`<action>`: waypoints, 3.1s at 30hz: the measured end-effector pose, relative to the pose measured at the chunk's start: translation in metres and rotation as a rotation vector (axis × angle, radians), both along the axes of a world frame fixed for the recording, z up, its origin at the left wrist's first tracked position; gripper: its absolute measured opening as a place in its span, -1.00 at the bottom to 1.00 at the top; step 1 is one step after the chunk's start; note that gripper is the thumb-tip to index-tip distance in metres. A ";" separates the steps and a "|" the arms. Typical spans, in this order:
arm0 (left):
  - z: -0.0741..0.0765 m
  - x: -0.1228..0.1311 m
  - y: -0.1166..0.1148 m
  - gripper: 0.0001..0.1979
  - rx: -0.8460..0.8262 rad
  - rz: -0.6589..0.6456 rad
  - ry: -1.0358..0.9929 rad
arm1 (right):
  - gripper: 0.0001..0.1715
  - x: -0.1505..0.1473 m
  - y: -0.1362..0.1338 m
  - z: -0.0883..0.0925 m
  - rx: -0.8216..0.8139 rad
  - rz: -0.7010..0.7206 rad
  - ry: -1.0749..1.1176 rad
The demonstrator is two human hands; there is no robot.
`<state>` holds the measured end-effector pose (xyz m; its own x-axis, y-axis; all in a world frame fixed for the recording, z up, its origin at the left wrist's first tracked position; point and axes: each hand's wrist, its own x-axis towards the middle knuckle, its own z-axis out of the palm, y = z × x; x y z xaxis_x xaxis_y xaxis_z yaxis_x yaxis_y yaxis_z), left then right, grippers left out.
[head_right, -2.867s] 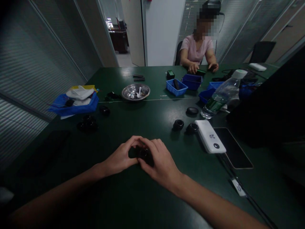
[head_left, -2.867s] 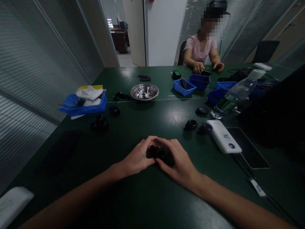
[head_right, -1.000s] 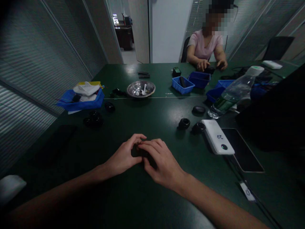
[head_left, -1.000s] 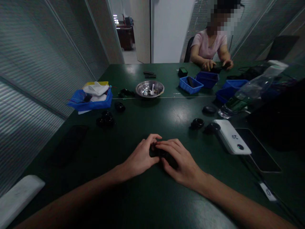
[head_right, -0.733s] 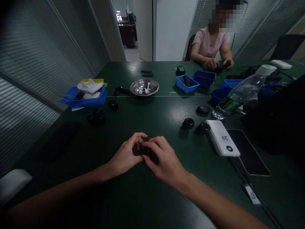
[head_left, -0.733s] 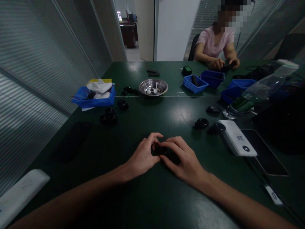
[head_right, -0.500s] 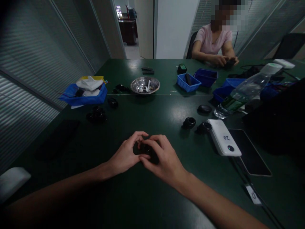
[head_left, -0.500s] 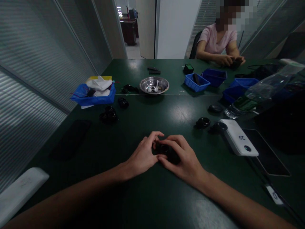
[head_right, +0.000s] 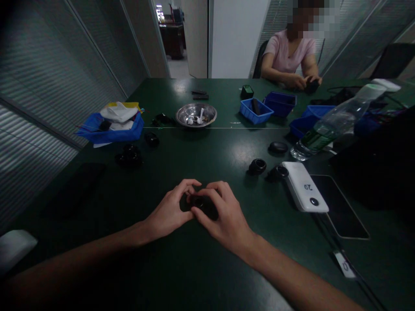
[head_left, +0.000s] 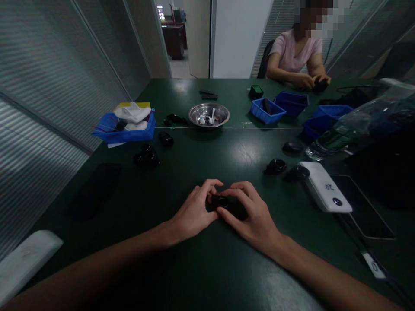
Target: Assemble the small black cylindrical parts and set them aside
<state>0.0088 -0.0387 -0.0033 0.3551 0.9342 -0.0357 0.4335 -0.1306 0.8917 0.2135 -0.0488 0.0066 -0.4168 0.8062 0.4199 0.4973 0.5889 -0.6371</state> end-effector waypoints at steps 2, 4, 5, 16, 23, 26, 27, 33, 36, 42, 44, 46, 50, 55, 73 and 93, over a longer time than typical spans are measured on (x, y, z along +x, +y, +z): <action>0.000 0.000 0.000 -0.36 0.008 0.001 -0.005 | -0.64 0.000 -0.001 0.002 -0.002 0.068 0.011; 0.000 0.000 0.000 -0.36 0.008 0.000 -0.012 | -0.54 -0.001 -0.001 0.003 0.012 0.119 0.018; 0.000 0.000 0.000 -0.37 0.007 -0.001 -0.012 | -0.51 -0.001 -0.001 0.003 0.022 0.123 0.018; 0.005 0.000 0.000 -0.38 0.001 -0.014 -0.004 | -0.37 -0.002 -0.002 0.001 0.022 0.146 0.087; 0.003 0.000 0.000 -0.42 -0.004 -0.010 -0.014 | -0.34 -0.002 -0.002 0.002 -0.012 0.125 0.097; 0.001 0.000 0.000 -0.42 0.006 -0.013 -0.017 | -0.28 -0.002 -0.002 0.001 -0.023 0.153 0.111; 0.000 0.000 0.000 -0.42 0.010 -0.014 -0.016 | -0.27 -0.002 -0.002 0.001 -0.021 0.132 0.106; 0.000 0.000 0.000 -0.41 0.020 -0.006 0.005 | -0.28 -0.003 -0.002 0.003 -0.042 0.149 0.102; 0.000 0.000 0.000 -0.39 0.026 -0.014 -0.006 | -0.24 -0.003 -0.003 0.002 0.004 0.178 0.107; 0.000 0.000 -0.001 -0.41 0.012 -0.015 -0.002 | -0.27 -0.003 -0.003 -0.001 -0.010 0.060 0.016; 0.002 0.000 -0.001 -0.43 -0.004 -0.013 0.005 | -0.26 -0.003 -0.004 -0.001 -0.015 0.110 0.037; 0.003 0.000 0.000 -0.44 -0.007 -0.011 0.001 | -0.25 -0.003 -0.004 -0.001 -0.009 0.118 0.052; 0.003 0.000 0.000 -0.44 0.018 -0.012 -0.003 | -0.27 -0.003 -0.002 -0.001 -0.019 0.047 0.026; 0.002 0.000 0.000 -0.44 0.003 -0.010 0.008 | -0.26 -0.003 -0.003 0.000 -0.029 0.145 0.063; 0.004 0.000 0.000 -0.41 0.006 -0.019 -0.017 | -0.33 -0.003 -0.002 0.000 -0.039 0.157 0.082; 0.005 -0.001 0.000 -0.40 0.028 -0.036 0.017 | -0.39 -0.003 -0.001 0.000 -0.012 0.180 0.105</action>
